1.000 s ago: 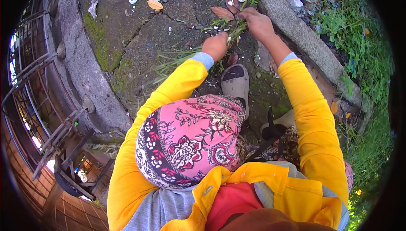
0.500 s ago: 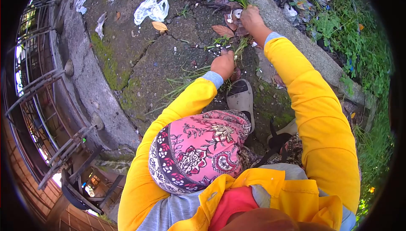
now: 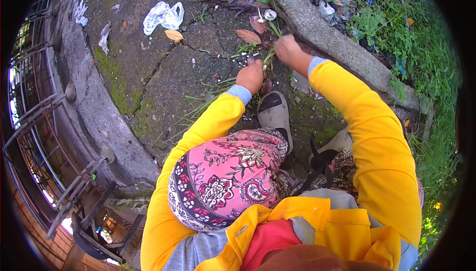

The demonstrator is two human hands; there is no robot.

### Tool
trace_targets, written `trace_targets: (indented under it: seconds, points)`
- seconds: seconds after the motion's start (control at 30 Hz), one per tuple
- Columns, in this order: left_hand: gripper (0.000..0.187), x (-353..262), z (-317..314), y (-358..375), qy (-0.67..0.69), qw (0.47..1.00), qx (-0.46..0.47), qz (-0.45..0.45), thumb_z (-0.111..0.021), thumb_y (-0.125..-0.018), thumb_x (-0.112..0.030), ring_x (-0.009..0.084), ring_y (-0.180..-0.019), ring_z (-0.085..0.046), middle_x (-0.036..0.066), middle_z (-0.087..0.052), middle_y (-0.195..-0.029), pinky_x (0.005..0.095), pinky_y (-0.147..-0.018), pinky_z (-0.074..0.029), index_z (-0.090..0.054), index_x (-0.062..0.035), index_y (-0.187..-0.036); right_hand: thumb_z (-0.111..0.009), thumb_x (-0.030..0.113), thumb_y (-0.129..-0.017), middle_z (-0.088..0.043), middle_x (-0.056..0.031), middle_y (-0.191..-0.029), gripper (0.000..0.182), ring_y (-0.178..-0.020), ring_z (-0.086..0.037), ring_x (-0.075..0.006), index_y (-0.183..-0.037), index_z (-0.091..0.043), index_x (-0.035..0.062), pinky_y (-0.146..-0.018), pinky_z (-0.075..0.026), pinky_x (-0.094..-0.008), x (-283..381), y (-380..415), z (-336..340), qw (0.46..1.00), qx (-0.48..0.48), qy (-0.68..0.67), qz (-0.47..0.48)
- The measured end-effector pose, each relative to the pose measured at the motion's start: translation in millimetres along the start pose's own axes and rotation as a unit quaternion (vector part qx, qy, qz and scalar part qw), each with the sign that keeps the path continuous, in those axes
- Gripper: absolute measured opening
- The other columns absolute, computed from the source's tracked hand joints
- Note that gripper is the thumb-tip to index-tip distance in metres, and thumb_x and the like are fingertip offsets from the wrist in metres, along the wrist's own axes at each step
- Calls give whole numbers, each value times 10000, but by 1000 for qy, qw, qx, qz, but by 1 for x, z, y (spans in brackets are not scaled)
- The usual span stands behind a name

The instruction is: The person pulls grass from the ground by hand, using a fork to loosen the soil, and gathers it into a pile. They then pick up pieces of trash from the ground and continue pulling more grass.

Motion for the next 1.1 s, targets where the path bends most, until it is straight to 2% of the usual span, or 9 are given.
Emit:
trace_targets:
  seconds: [0.17, 0.27, 0.33, 0.4, 0.43, 0.7, 0.87, 1.0, 1.1]
  points:
    - [177, 2, -1, 3, 5, 1000, -8, 3, -457, -759, -95, 374, -693, -586, 246, -553, -861, 443, -596, -479, -436, 2, -905, -566, 181, -720, -646, -66, -815, 165, -774, -623, -227, -809, -669, 89, -629, -500, -383, 34, 91, -35, 964, 194, -53, 175]
    - [155, 1, 0, 4, -10, 1000, -28, -4, -424, -768, -73, 364, -677, -591, 249, -553, -857, 434, -578, -483, -439, 1, -903, -556, 178, -714, -626, -122, -763, 142, -744, -612, -255, -747, -641, 70, -636, -483, -397, -62, 92, 42, 966, 203, -162, 5]
    - [147, 0, 4, 7, -24, 999, -39, -7, -416, -771, -66, 358, -668, -593, 252, -551, -863, 425, -563, -485, -442, -1, -900, -581, 226, -723, -560, -178, -908, 299, -862, -555, -292, -953, -512, 47, -741, -437, -390, -186, 80, 110, 964, -84, -219, -124]
    - [127, -3, 5, 9, -42, 997, -59, -20, -416, -775, -66, 329, -638, -602, 256, -547, -884, 398, -517, -492, -452, -6, -882, -590, 251, -740, -442, -262, -1156, 627, -1060, -450, -360, -1250, -299, 28, -903, -365, -388, -299, 137, 211, 846, -383, -168, -331]
    - [124, -4, 2, 10, -56, 997, -60, -9, -419, -776, -71, 318, -630, -605, 252, -547, -885, 391, -505, -493, -455, -9, -877, -568, 213, -747, -483, -245, -1105, 539, -1035, -461, -370, -1206, -363, 18, -884, -379, -394, -304, 150, 229, 827, -369, -159, -392]
    - [137, -28, 0, 14, -84, 996, -38, -1, -439, -781, -108, 321, -602, -609, 306, -515, -842, 364, -488, -507, -459, 4, -859, -554, 247, -752, -568, -114, -1037, 292, -938, -544, -267, -1011, -586, 119, -795, -429, -362, -58, 11, 122, 924, -204, -320, 32]
    - [142, -25, -1, 14, -98, 994, -38, -26, -420, -793, -112, 320, -615, -603, 237, -558, -793, 387, -512, -498, -463, 7, -855, -504, 114, -699, -536, -122, -1110, 327, -952, -555, -244, -1008, -583, 42, -789, -450, -329, 28, -22, 58, 854, -434, -278, 66]
    - [199, -24, -11, 11, -47, 998, -23, -34, -341, -842, -135, 339, -648, -594, 236, -564, -840, 410, -550, -490, -468, 14, -878, -471, 79, -731, -484, -133, -1189, 445, -984, -540, -259, -1162, -435, -23, -817, -435, -353, 21, -39, 30, 884, -267, -380, -50]
    - [213, -28, -6, 12, -50, 999, -9, -6, -322, -850, -134, 348, -670, -591, 270, -536, -910, 415, -563, -489, -461, 20, -898, -448, 74, -771, -472, -137, -1199, 426, -980, -539, -269, -1185, -410, -14, -809, -435, -368, 20, -45, 25, 868, -308, -389, 17]
Point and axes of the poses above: each hand's wrist, its own y-axis away from the middle knuckle, its own z-axis out of the back of the hand, x = y × z, the point moved 9 cm from there along -y, towards the middle knuckle
